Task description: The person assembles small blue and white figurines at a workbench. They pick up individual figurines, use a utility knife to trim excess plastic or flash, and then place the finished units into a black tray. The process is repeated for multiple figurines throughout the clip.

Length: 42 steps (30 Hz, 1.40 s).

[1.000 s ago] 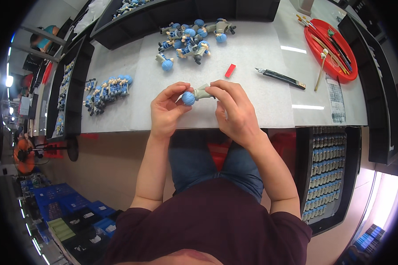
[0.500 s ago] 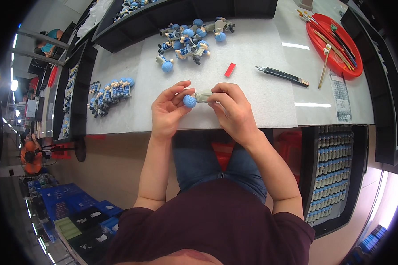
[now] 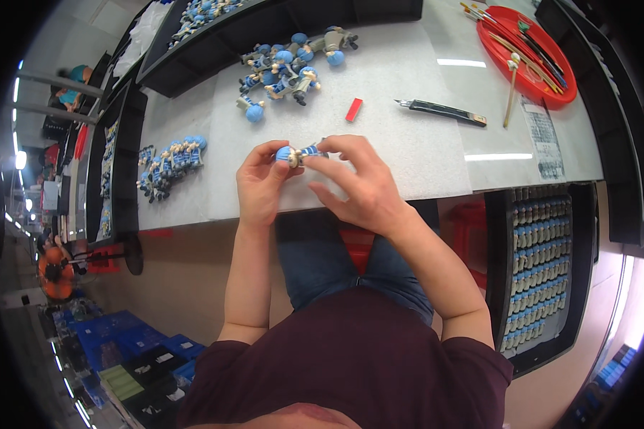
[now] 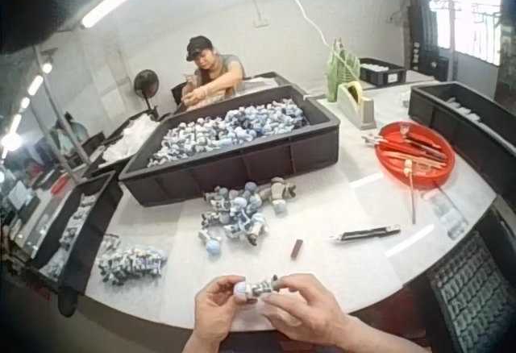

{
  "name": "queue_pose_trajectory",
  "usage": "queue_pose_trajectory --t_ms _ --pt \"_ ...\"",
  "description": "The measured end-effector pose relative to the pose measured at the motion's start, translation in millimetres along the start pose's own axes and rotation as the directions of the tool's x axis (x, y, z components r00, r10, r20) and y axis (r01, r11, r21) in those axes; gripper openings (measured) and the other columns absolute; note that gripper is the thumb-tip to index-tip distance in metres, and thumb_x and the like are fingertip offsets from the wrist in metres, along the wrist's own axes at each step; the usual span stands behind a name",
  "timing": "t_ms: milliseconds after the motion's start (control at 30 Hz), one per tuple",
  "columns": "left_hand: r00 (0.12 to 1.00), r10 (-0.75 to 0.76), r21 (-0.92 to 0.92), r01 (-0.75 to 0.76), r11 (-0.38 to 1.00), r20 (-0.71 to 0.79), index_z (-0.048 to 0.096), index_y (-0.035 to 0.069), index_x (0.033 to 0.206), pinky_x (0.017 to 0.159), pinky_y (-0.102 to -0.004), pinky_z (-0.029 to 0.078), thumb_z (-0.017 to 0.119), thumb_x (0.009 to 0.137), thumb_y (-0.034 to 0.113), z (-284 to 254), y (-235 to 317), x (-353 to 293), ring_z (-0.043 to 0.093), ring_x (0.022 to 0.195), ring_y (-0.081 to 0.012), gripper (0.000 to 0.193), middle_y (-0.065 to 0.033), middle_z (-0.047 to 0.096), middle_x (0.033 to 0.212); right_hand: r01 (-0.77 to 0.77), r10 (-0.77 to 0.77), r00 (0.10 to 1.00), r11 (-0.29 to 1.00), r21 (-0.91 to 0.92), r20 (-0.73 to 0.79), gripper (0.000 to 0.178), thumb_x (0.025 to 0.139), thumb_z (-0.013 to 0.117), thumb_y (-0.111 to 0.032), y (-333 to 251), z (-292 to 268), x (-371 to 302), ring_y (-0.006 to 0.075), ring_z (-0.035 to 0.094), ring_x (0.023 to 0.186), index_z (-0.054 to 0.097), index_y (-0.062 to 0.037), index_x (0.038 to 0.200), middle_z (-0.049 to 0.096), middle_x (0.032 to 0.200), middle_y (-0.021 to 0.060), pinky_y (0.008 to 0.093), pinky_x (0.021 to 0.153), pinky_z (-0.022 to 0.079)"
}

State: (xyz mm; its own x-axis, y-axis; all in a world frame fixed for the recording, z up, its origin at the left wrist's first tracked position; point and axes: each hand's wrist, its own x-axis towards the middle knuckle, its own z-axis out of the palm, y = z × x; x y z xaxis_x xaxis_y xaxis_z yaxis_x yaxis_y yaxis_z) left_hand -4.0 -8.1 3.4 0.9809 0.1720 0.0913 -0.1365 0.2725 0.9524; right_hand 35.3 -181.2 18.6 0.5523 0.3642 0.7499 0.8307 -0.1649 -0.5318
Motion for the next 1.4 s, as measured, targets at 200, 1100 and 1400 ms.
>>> queue_pose_trajectory --t_ms 200,1100,1400 --pt "0.995 0.048 0.004 -0.049 0.999 0.083 0.051 -0.001 0.085 0.053 -0.0245 0.049 0.071 0.074 0.017 -7.3 -8.8 0.5 0.055 0.062 -0.0131 0.03 -0.008 0.057 0.075 0.078 -0.078 0.997 0.996 -0.036 0.004 0.036 0.061 0.064 0.002 11.8 4.4 -8.5 0.0241 0.055 0.081 0.058 -0.0041 0.096 0.056 0.088 0.0085 0.0317 0.066 0.048" --pt "-0.021 -0.324 0.206 0.811 0.547 0.946 0.06 0.006 0.077 0.092 -0.0524 0.033 0.027 0.07 0.078 257.3 15.7 -102.4 0.031 0.117 -0.0341 0.08 -0.0231 0.027 0.129 -0.808 0.27 -0.025 -0.572 -0.14 -0.962 0.033 0.069 0.059 0.001 -37.2 -437.4 -533.5 0.0274 0.057 0.096 0.061 -0.0104 0.1 0.061 0.1 0.0113 0.0359 0.083 0.045" --pt "-0.119 -0.317 0.212 0.936 0.28 0.941 0.058 0.005 0.08 0.098 -0.054 0.021 0.018 0.072 0.076 287.9 11.7 -126.5 0.019 0.124 -0.0325 0.082 -0.0219 0.007 0.138 -0.723 0.328 -0.214 -0.686 -0.076 -0.92 0.037 0.069 0.057 -0.001 -10.3 -455.2 -559.8 0.0287 0.056 0.099 0.061 -0.0129 0.104 0.06 0.104 0.0133 0.0361 0.084 0.045"
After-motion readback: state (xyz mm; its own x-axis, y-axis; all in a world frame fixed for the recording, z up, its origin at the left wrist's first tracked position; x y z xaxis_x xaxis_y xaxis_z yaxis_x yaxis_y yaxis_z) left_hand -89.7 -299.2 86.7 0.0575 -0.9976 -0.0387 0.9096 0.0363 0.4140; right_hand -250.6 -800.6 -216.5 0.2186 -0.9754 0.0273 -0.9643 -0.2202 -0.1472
